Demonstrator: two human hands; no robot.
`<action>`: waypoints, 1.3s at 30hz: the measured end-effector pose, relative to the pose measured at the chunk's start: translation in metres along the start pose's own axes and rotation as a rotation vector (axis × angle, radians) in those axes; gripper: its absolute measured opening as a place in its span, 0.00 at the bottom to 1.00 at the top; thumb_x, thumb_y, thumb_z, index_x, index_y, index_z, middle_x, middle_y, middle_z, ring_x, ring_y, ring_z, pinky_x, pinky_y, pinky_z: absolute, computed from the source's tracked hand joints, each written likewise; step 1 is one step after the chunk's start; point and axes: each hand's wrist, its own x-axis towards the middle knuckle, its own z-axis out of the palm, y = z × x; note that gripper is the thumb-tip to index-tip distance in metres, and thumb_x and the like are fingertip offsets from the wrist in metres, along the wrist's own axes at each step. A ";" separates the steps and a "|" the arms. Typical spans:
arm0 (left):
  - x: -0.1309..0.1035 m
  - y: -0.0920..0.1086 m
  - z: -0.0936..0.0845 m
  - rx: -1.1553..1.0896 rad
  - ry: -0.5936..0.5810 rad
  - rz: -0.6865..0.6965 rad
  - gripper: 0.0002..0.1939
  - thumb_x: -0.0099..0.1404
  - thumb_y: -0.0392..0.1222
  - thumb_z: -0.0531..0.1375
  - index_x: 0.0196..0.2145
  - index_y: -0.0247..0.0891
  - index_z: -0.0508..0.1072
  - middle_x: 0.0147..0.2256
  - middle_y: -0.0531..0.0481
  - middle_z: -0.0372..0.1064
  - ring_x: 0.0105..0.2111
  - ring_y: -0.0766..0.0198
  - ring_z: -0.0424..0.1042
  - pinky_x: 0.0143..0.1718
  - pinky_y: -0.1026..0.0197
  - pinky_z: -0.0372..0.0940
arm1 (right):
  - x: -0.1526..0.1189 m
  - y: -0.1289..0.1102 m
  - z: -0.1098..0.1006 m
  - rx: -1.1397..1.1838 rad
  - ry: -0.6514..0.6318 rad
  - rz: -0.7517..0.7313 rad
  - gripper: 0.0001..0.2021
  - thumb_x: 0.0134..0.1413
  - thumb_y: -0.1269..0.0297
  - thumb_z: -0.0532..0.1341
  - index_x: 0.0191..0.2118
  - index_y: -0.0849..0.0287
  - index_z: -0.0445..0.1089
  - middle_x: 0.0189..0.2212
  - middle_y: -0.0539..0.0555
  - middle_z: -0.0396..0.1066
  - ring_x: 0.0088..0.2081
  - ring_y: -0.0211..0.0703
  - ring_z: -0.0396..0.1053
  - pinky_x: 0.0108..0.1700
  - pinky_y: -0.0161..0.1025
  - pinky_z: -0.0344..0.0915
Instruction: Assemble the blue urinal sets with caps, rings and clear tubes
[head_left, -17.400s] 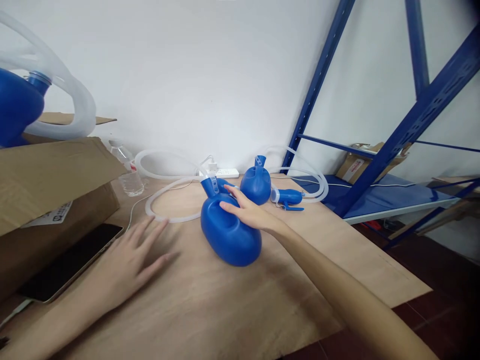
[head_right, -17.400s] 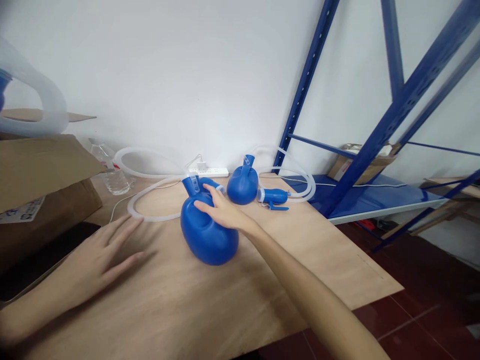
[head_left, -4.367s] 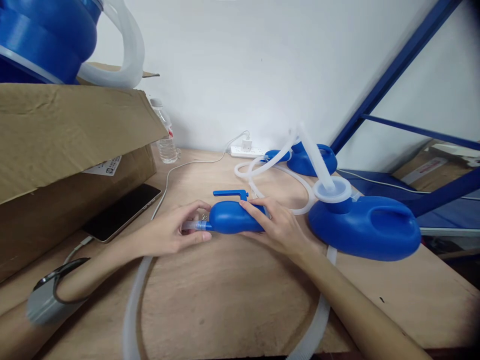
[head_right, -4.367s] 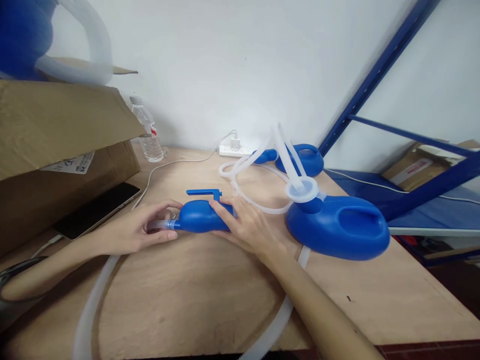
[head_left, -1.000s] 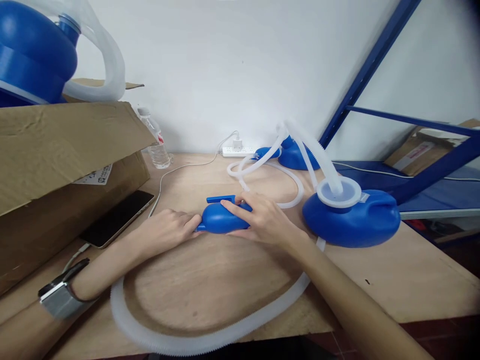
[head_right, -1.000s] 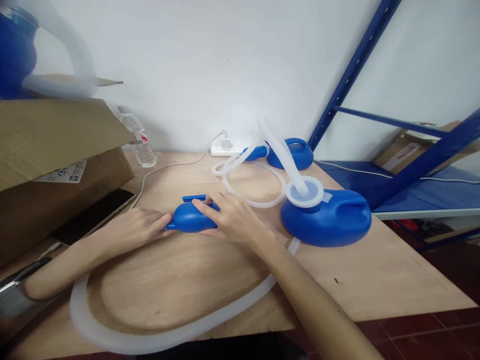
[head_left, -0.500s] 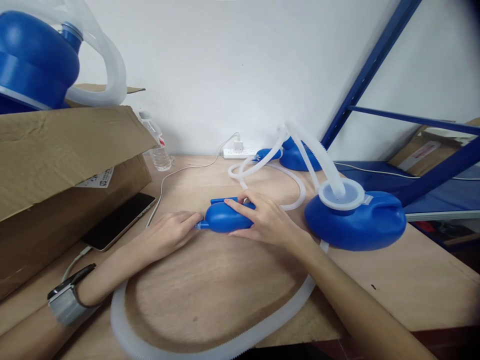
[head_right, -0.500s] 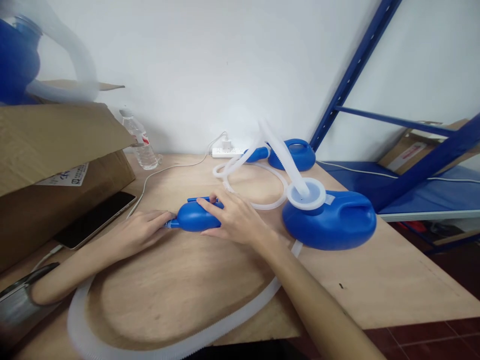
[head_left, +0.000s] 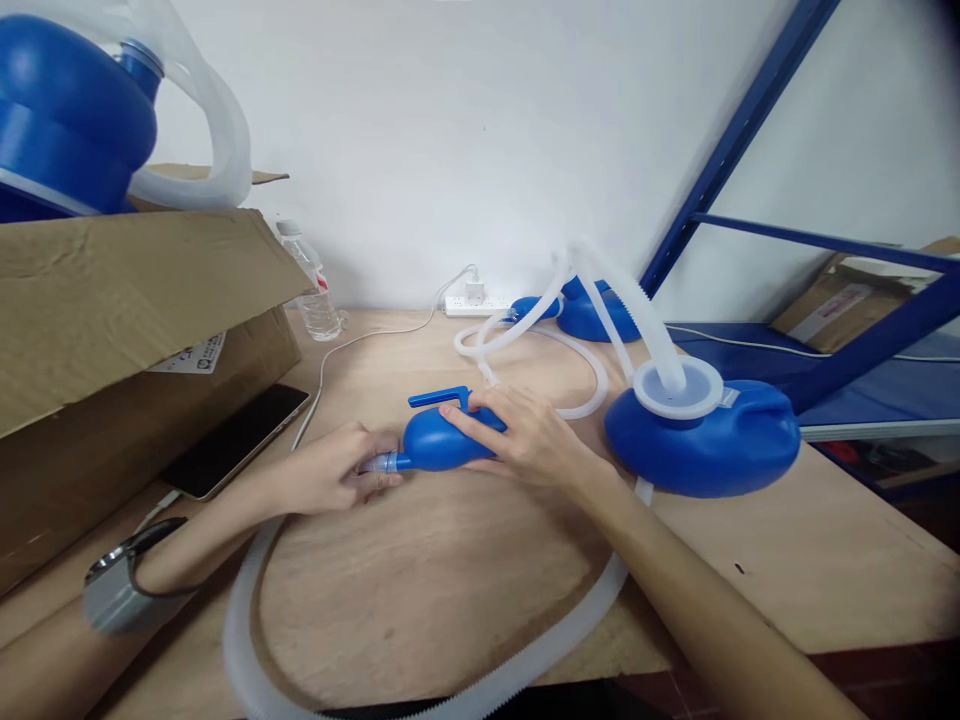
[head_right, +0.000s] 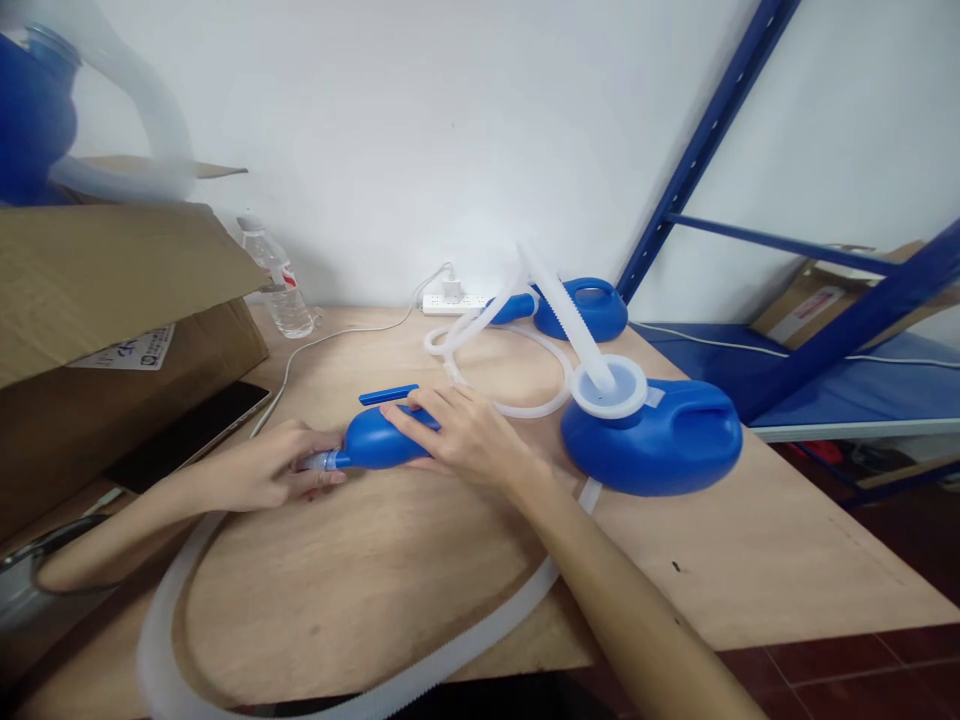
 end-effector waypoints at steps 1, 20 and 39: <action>-0.001 0.000 -0.002 -0.081 -0.053 -0.046 0.14 0.72 0.51 0.56 0.36 0.38 0.71 0.24 0.52 0.72 0.22 0.63 0.72 0.26 0.63 0.64 | 0.000 0.000 0.000 -0.007 0.006 -0.011 0.22 0.72 0.53 0.57 0.62 0.65 0.68 0.43 0.61 0.73 0.47 0.50 0.70 0.45 0.47 0.71; -0.004 -0.006 -0.001 0.129 0.160 -0.013 0.17 0.75 0.50 0.52 0.47 0.37 0.76 0.26 0.53 0.73 0.24 0.64 0.70 0.28 0.63 0.61 | -0.019 0.005 0.007 0.165 -0.041 0.204 0.30 0.65 0.46 0.63 0.63 0.63 0.69 0.46 0.64 0.72 0.44 0.52 0.73 0.42 0.48 0.74; -0.001 0.002 0.011 0.640 0.128 -0.044 0.22 0.80 0.51 0.42 0.41 0.36 0.71 0.30 0.41 0.75 0.26 0.52 0.73 0.27 0.57 0.57 | -0.011 -0.001 0.011 0.044 -0.035 0.107 0.26 0.68 0.55 0.62 0.65 0.64 0.66 0.47 0.65 0.72 0.49 0.54 0.70 0.48 0.51 0.73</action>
